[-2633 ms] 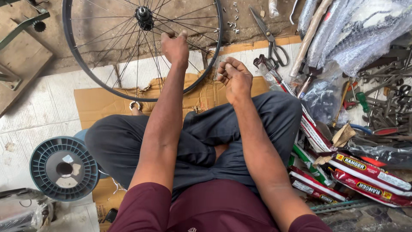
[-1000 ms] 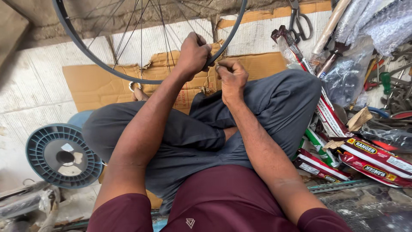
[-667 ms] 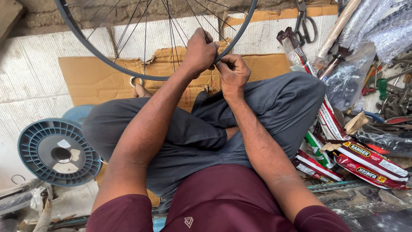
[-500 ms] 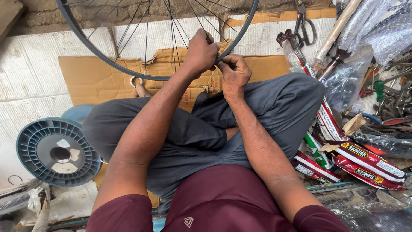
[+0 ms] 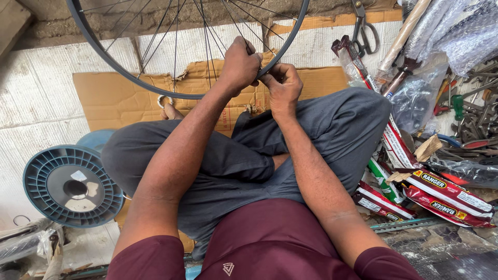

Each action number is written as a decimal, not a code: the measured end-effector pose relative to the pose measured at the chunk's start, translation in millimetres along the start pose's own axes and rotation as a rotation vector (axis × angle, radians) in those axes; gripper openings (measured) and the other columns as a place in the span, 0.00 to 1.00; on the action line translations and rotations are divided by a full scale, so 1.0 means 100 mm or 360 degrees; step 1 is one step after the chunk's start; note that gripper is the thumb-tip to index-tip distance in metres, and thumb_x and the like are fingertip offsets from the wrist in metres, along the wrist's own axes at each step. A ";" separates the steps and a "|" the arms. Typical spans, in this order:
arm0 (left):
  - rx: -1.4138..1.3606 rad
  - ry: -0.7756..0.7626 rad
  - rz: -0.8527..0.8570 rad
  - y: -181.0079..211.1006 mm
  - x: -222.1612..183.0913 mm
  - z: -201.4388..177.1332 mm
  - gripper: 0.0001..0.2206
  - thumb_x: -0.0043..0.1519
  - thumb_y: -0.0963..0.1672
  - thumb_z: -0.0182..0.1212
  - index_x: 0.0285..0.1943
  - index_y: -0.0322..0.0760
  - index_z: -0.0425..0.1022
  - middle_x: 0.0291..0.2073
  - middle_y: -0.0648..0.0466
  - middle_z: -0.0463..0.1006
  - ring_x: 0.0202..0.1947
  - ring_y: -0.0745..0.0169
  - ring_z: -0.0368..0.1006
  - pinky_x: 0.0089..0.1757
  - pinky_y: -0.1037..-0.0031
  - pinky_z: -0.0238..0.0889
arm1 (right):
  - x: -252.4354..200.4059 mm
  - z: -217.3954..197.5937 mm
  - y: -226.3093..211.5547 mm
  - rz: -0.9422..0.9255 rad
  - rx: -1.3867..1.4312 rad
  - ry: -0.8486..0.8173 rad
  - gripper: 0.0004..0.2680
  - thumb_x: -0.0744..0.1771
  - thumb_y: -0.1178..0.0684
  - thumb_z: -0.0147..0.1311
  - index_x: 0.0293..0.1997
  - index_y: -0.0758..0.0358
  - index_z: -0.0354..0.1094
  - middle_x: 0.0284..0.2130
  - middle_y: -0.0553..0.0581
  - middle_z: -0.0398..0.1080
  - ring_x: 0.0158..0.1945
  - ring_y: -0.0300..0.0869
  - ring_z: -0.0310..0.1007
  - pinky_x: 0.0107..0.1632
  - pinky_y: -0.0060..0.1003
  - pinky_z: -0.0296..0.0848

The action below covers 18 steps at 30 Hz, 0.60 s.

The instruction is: The person inserts and arranges metal spokes through the central hub and attaches them to the rim of a bicycle wheel while sitting on the floor.

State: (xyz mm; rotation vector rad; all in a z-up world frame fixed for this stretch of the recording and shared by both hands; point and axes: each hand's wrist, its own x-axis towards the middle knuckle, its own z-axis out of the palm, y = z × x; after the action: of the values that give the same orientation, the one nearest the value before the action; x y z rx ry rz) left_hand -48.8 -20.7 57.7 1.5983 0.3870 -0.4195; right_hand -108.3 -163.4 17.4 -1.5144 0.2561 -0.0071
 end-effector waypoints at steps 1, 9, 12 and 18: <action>-0.0008 -0.0003 0.0001 0.00 0.00 0.00 0.10 0.62 0.40 0.60 0.40 0.29 0.61 0.32 0.45 0.73 0.22 0.58 0.78 0.17 0.69 0.72 | 0.02 -0.03 0.01 0.0042 -0.0025 0.0001 0.07 0.64 0.66 0.66 0.38 0.67 0.69 0.33 0.52 0.74 0.36 0.33 0.72 0.40 0.28 0.75; 0.0607 -0.0081 0.0617 -0.17 0.08 -0.06 0.09 0.64 0.42 0.58 0.46 0.29 0.67 0.28 0.41 0.77 0.26 0.49 0.77 0.32 0.58 0.70 | 0.29 -0.15 0.01 0.0224 0.0066 -0.0171 0.04 0.64 0.67 0.62 0.36 0.68 0.72 0.28 0.52 0.74 0.27 0.32 0.68 0.31 0.26 0.66; 0.0623 -0.0507 0.0192 -0.19 0.18 -0.14 0.09 0.66 0.43 0.51 0.45 0.28 0.69 0.29 0.41 0.78 0.28 0.46 0.79 0.32 0.55 0.74 | 0.26 -0.18 -0.06 0.0309 -0.0016 -0.0247 0.03 0.65 0.67 0.60 0.38 0.68 0.72 0.29 0.52 0.75 0.28 0.31 0.68 0.30 0.26 0.66; 0.1352 -0.0314 0.0697 -0.37 0.32 -0.10 0.17 0.72 0.49 0.55 0.37 0.31 0.78 0.29 0.36 0.79 0.33 0.36 0.74 0.38 0.50 0.67 | 0.22 -0.12 -0.06 0.0349 -0.0032 -0.0316 0.04 0.66 0.68 0.58 0.40 0.69 0.73 0.29 0.51 0.73 0.28 0.31 0.67 0.31 0.26 0.66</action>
State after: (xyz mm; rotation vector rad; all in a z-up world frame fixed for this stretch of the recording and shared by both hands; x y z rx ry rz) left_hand -38.8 -8.5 10.8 2.3625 -0.3517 -0.4182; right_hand -87.6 -179.4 19.4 -1.4883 0.2619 0.3193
